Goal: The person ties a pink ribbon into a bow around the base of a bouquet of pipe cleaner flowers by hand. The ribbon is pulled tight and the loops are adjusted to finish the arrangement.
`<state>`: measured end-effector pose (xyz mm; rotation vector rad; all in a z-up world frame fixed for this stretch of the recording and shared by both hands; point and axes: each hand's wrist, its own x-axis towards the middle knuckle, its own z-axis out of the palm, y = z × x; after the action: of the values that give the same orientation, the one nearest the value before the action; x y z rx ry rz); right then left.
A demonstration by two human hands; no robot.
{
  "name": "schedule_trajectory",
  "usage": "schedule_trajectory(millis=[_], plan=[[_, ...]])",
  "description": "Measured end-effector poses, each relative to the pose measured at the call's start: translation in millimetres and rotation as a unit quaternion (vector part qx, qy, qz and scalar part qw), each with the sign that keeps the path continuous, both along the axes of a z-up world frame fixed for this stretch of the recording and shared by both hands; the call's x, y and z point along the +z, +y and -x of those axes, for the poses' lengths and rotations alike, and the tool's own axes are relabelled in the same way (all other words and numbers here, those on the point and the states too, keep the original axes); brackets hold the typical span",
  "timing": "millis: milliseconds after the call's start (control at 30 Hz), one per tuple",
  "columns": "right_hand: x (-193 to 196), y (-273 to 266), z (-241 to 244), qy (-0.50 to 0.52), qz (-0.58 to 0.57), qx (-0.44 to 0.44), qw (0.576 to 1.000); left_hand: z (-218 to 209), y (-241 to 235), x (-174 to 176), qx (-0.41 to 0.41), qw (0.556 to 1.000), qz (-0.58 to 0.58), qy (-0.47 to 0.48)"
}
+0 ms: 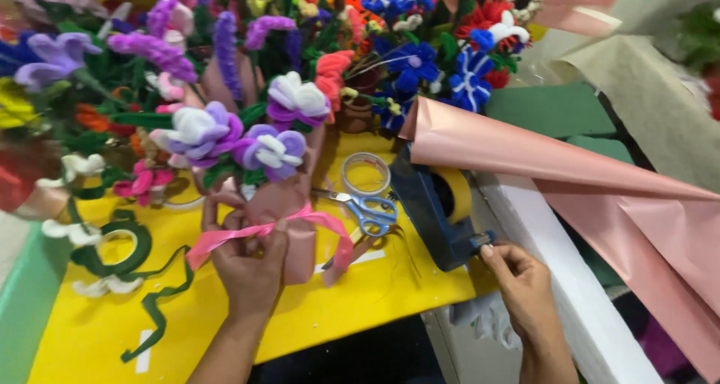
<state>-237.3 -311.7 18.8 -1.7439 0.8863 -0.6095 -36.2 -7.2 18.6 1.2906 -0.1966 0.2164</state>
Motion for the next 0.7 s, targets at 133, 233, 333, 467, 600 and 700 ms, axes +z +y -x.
schedule_trajectory(millis=[133, 233, 333, 467, 600, 700], plan=[[-8, 9, -3, 0.014, 0.105, -0.001, 0.994, -1, 3, 0, 0.019, 1.000, -0.007, 0.024], [-7, 20, -1, 0.072, 0.199, -0.042, 0.976, 0, 6, 1, 0.005, 1.000, -0.005, 0.024], [-1, 21, 6, 0.184, 0.280, -0.041, 0.941, -5, 3, -1, 0.014, 1.000, -0.014, 0.002], [39, 78, -2, 0.026, 0.296, 0.062, 0.953, -1, 2, -1, -0.016, 0.999, 0.034, 0.015], [45, 146, -55, -0.177, 0.041, 0.266, 0.947, 3, 1, 6, -0.023, 1.000, 0.009, -0.001], [37, 186, -110, -0.296, -0.028, 0.318, 0.900, 1, 2, -4, -0.022, 1.000, -0.003, -0.013]])
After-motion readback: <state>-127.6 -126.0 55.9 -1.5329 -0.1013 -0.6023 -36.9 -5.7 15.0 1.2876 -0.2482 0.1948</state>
